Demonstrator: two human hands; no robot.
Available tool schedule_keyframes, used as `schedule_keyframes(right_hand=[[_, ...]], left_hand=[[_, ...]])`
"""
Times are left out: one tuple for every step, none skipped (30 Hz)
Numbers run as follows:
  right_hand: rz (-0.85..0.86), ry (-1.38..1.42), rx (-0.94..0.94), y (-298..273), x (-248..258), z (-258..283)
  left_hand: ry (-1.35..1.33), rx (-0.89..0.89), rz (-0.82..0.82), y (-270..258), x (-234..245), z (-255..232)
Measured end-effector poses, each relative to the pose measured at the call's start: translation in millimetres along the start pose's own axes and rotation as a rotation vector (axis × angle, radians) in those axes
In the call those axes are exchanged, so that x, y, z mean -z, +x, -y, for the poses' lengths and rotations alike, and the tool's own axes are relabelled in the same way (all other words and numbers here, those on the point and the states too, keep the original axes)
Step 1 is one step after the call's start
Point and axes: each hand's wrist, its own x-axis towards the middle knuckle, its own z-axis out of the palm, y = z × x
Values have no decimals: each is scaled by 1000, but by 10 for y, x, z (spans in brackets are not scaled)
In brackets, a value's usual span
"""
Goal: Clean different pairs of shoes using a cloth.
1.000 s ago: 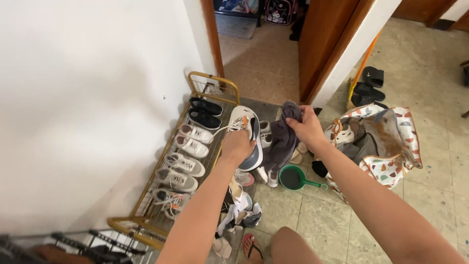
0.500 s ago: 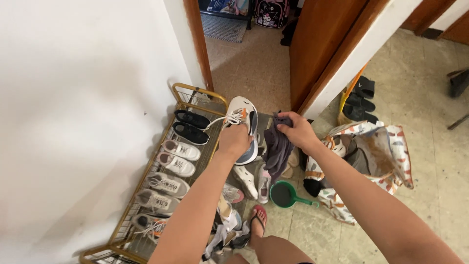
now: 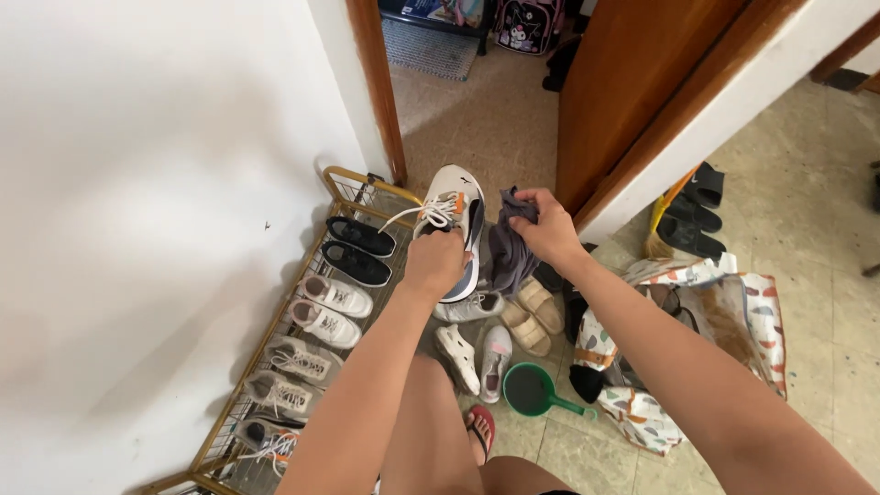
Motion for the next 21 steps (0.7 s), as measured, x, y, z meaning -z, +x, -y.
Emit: schedule_keyframes(right_hand=[[3,1,3,78,-20,-25],[-25,24,32,153,-40,-47],[-52,47,62,227,-60,-71],[-50,46,60,276,-56,-53],[-27,59,53,326,-51,-35],[-9,72,50,407,-46,0],[-12,73,52,485,-39,23],[10,84,55,548,-38,47],[32,96,59,617,-38,72],[25,97,57,693,-36,96],[31,129,61,776,-39,119],[34,159,63,852,-31,136],[25,157,61,929,-38,157],[23,144,87,1024,-48,184],[21,131,112,1125,-58,214],[16,131,110,1209,-66,262],[24,85,120,1297,-75,315],[32,41,129,1392,-94,374],[27,41,128,1504,-134,340],[-10,10,185,1639,-177,319],[-47,-22,242,1781,-220,302]], left_hand=[[1,3,-1,55,-4,17],[-3,-3,1,109,-5,37],[-8,-10,4,163,-7,55],[-9,-9,6,219,-19,69],[-10,-26,-6,276,-31,83],[-8,-46,-23,364,-23,112],[-6,-49,-25,449,-8,123],[6,-58,-16,519,8,137],[18,-67,-7,595,24,152],[20,-74,-7,705,34,180],[11,-79,-13,821,42,211],[-2,-88,-19,938,42,233],[-3,-97,-19,1042,47,254],[14,-87,7,1160,56,282],[32,-76,33,1282,70,313],[32,-82,33,1368,116,331],[53,-100,12,1457,167,353],[74,-118,-10,1548,221,387],[74,-123,-10,1634,302,400],[95,-144,48,1744,401,426],[116,-165,105,1858,503,454]])
